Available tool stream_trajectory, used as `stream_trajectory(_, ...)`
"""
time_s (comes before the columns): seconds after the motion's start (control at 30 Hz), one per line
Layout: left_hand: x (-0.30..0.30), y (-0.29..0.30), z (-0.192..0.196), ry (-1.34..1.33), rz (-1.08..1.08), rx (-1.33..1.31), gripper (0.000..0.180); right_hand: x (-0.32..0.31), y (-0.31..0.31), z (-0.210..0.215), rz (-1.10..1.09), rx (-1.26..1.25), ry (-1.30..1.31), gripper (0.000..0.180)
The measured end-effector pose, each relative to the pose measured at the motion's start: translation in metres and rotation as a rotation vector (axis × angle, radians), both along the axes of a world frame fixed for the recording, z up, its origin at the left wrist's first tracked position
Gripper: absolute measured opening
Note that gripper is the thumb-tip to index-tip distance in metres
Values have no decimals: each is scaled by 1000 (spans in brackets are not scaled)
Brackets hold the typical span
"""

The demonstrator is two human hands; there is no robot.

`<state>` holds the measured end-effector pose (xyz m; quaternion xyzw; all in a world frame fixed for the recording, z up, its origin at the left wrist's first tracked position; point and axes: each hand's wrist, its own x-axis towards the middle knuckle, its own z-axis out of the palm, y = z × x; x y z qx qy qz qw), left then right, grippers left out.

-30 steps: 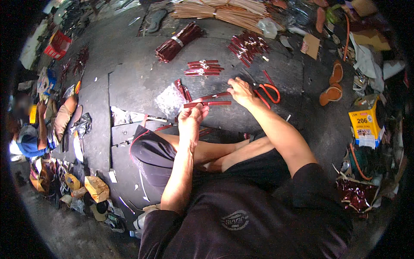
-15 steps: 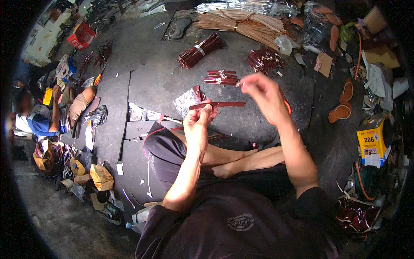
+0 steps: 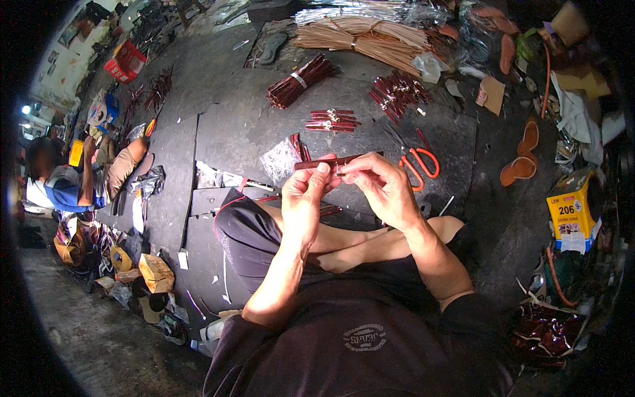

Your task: The person sits on the floor and uses red-handled scissors to cut short red sticks. They then insert a small metal ring into each cut stick and place the finished pieces on the floor.

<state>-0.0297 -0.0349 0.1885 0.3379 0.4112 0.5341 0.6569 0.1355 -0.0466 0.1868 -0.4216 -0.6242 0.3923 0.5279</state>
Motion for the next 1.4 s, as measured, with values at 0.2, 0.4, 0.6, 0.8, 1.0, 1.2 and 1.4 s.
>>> stream_trajectory(0.2,-1,-2,2,136,-78,32,30,4,-1,2,13,-64,45,12)
stream_trajectory(0.4,1,-4,3,120,-42,53,28,4,-3,0,17,-155,155,12)
stream_trajectory(0.6,-3,-3,11,289,-99,132,26,8,2,9,-39,128,-209,12)
stream_trajectory(0.8,1,-9,16,348,-70,226,28,6,-1,0,105,-278,234,14)
stream_trajectory(1.0,2,-10,16,456,-32,332,27,-2,-5,1,-48,18,4,13)
stream_trajectory(1.2,-3,-9,24,327,-104,226,27,1,-6,5,107,-272,350,16)
stream_trajectory(1.4,-2,-9,25,398,-80,204,27,7,-2,8,-29,125,-168,14)
